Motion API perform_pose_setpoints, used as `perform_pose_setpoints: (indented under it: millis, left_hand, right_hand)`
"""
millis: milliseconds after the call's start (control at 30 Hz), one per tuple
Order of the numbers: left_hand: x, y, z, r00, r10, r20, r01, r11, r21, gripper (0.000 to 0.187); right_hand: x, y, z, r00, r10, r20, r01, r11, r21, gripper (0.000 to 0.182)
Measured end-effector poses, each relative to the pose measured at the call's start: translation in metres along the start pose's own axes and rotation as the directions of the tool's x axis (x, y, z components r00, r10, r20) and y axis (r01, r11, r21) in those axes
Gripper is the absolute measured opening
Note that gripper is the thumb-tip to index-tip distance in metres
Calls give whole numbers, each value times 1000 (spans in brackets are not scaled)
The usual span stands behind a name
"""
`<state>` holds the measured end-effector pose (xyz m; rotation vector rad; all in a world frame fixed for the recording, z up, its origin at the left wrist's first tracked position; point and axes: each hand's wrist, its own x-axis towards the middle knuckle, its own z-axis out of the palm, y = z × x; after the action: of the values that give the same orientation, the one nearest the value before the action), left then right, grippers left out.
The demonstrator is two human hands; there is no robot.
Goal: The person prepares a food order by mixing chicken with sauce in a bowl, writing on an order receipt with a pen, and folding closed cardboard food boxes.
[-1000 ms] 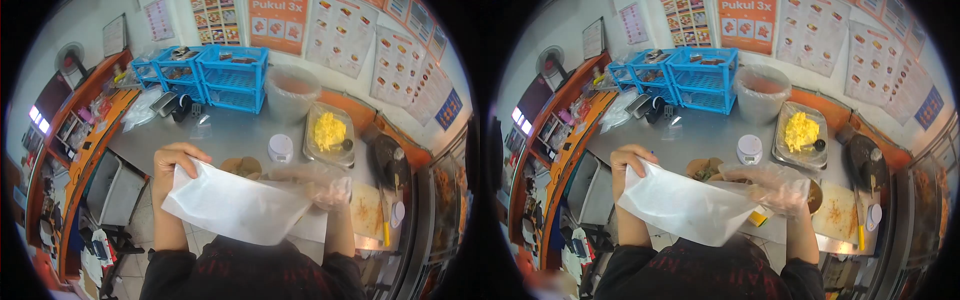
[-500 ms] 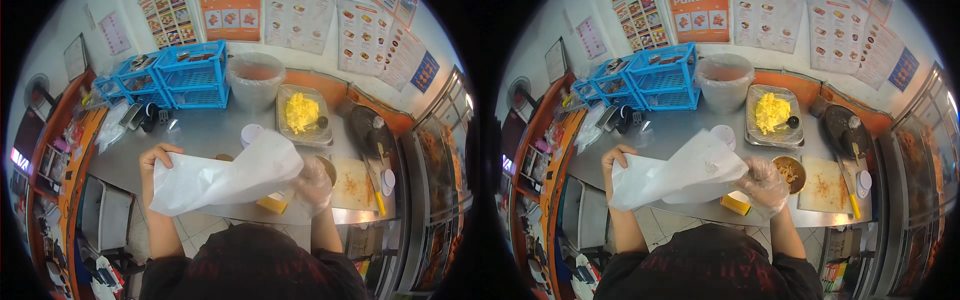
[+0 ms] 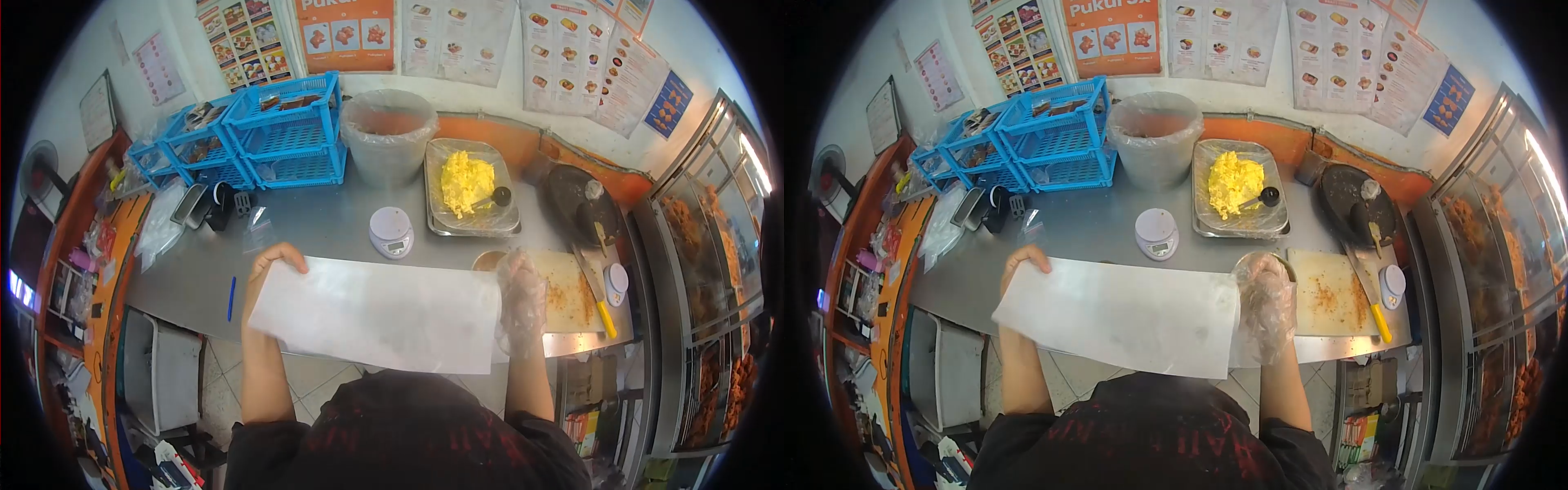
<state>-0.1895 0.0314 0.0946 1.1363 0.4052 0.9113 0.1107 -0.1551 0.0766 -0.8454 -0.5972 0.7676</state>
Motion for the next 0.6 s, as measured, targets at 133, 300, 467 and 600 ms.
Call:
perform_pose_setpoints:
  millis: [133, 300, 467, 600]
  left_hand:
    - [5, -15, 13, 999, -32, -13, 34, 981, 191, 22]
    - [8, -11, 34, 996, 12, 93, -47, 922, 384, 24]
    - [15, 1, 41, 923, 42, 382, -262, 795, 547, 25]
    - [14, 10, 57, 858, 90, 506, -450, 607, 655, 27]
  right_hand:
    - [-9, -5, -3, 999, 47, 7, -47, 998, 35, 18]
    - [-21, -10, 0, 950, 268, -162, -296, 937, -184, 49]
    - [-26, -16, -20, 957, 275, -91, -289, 905, -312, 65]
    - [-27, -22, -34, 936, 324, -139, -345, 766, -543, 52]
